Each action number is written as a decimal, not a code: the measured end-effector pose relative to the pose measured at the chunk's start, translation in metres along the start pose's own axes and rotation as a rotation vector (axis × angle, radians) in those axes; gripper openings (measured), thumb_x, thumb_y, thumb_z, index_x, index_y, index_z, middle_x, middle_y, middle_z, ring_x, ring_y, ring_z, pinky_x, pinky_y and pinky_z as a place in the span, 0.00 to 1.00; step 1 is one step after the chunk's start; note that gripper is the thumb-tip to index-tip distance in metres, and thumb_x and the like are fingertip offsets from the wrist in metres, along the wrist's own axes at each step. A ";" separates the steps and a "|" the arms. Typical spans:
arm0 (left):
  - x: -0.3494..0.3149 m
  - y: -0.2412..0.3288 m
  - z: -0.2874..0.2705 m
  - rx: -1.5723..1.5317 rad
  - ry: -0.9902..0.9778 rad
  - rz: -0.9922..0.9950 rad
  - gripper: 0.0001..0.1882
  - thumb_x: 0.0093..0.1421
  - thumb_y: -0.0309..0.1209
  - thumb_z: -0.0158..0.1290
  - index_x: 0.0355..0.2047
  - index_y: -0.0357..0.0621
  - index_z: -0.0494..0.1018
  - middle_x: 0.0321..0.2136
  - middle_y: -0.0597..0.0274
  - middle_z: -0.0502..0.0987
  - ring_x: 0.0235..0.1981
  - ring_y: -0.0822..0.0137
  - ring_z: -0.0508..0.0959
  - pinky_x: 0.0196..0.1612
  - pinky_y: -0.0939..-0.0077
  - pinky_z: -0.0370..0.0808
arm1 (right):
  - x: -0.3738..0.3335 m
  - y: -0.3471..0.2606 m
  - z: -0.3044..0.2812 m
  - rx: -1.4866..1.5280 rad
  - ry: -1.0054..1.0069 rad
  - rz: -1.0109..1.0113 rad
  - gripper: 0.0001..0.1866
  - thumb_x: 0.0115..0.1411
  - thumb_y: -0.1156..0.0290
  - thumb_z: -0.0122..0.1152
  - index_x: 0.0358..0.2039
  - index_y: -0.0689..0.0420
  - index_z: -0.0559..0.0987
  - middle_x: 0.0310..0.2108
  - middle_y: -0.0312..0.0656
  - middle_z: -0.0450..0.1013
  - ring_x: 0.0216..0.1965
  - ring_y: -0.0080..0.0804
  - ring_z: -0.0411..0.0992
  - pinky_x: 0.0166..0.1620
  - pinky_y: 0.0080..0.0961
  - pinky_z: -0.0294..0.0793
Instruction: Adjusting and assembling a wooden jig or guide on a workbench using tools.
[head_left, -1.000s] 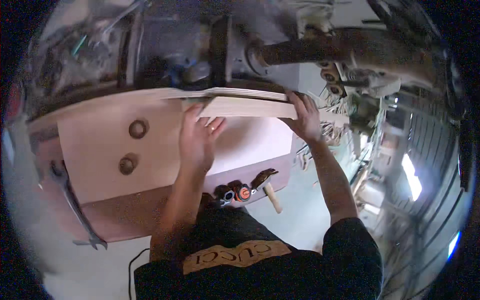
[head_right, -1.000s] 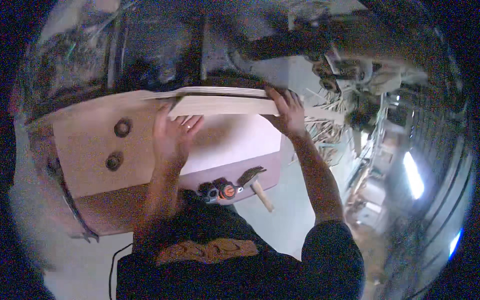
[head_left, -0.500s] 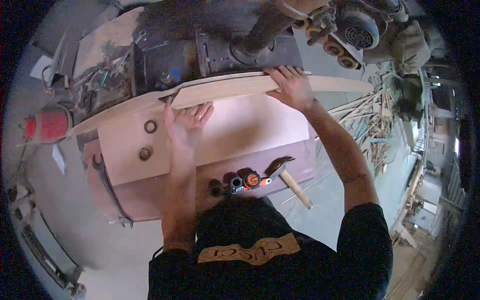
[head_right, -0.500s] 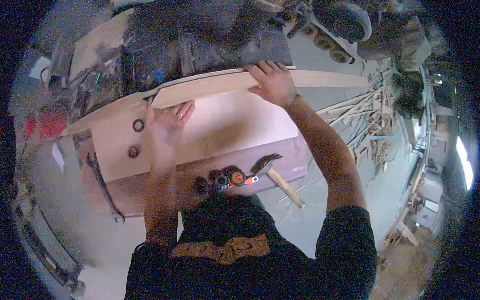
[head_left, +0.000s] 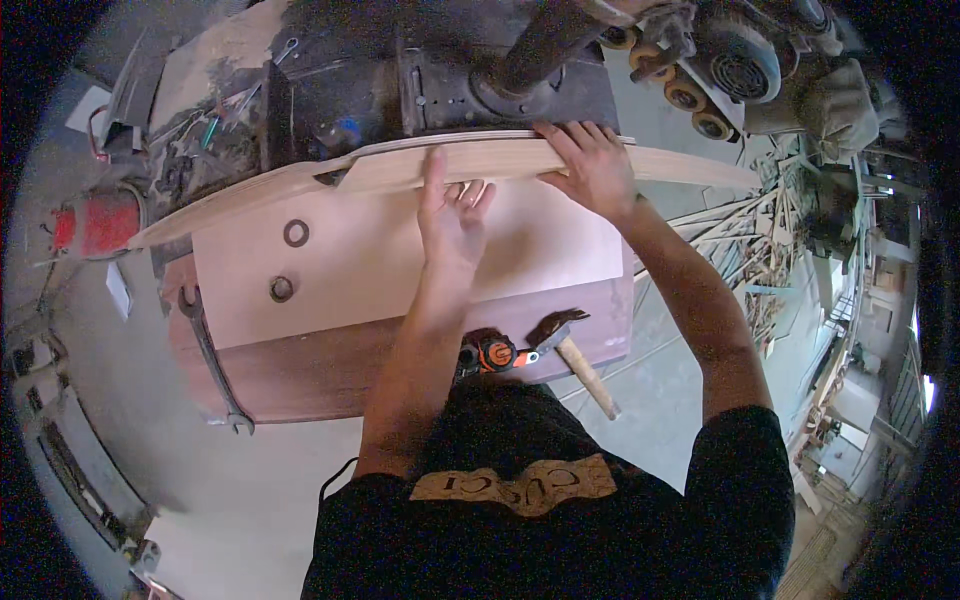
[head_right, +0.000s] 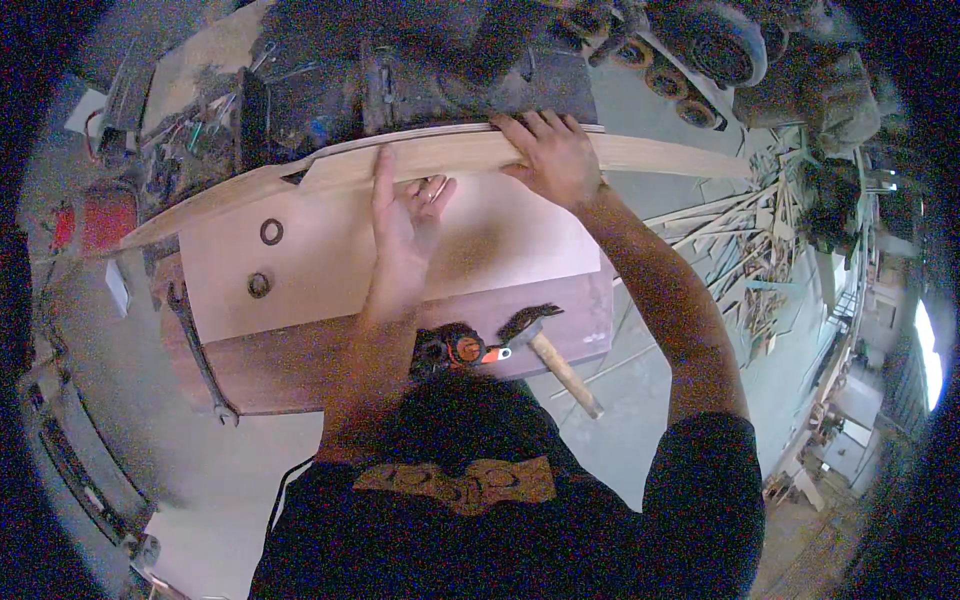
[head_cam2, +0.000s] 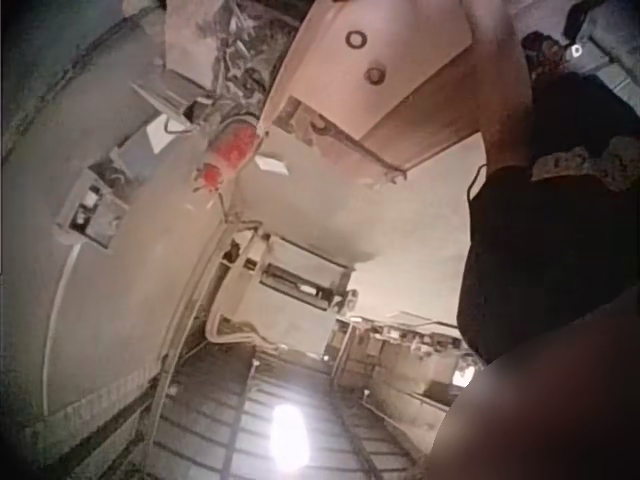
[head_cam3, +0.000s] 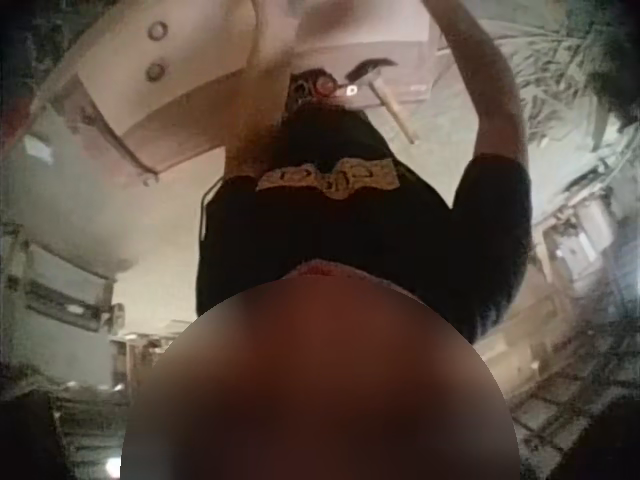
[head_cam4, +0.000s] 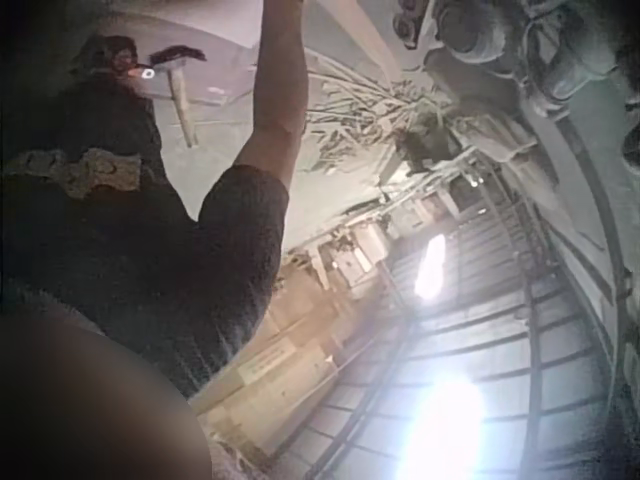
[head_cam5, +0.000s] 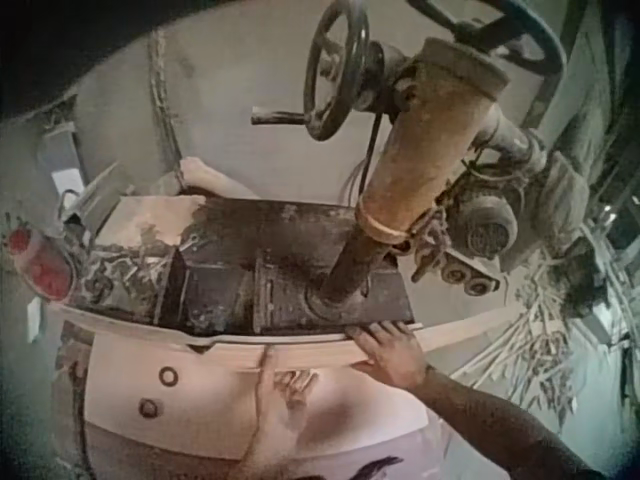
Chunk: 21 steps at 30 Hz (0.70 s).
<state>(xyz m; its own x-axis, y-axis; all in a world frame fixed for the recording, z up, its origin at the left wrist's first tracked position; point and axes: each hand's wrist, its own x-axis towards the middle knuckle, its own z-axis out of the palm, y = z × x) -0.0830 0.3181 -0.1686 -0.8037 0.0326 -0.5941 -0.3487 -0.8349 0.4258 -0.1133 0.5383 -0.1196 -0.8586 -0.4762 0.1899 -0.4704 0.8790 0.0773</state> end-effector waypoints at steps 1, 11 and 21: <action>0.002 -0.002 -0.001 -0.002 0.010 0.010 0.49 0.59 0.58 0.63 0.68 0.44 0.54 0.56 0.44 0.64 0.53 0.51 0.72 0.64 0.44 0.70 | 0.002 -0.001 0.000 0.007 0.001 -0.008 0.39 0.49 0.51 0.75 0.61 0.46 0.74 0.42 0.39 0.74 0.47 0.40 0.74 0.51 0.41 0.74; 0.007 -0.013 0.009 0.065 0.170 0.064 0.39 0.57 0.54 0.67 0.60 0.51 0.64 0.50 0.60 0.74 0.47 0.59 0.77 0.53 0.64 0.76 | 0.011 -0.004 -0.005 0.050 -0.080 0.048 0.38 0.48 0.56 0.77 0.60 0.51 0.74 0.48 0.45 0.76 0.50 0.51 0.74 0.52 0.45 0.75; 0.018 -0.020 -0.001 -0.264 -0.036 0.118 0.57 0.59 0.30 0.68 0.68 0.27 0.32 0.54 0.48 0.73 0.52 0.62 0.77 0.58 0.69 0.76 | 0.025 -0.016 0.000 0.047 -0.130 -0.035 0.40 0.51 0.54 0.78 0.60 0.61 0.73 0.50 0.50 0.76 0.49 0.54 0.75 0.52 0.47 0.75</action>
<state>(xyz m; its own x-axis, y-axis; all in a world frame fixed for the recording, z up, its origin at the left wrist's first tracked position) -0.0903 0.3349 -0.1889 -0.8494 -0.0580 -0.5246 -0.1178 -0.9480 0.2956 -0.1266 0.5122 -0.1162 -0.8593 -0.5080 0.0597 -0.5068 0.8613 0.0352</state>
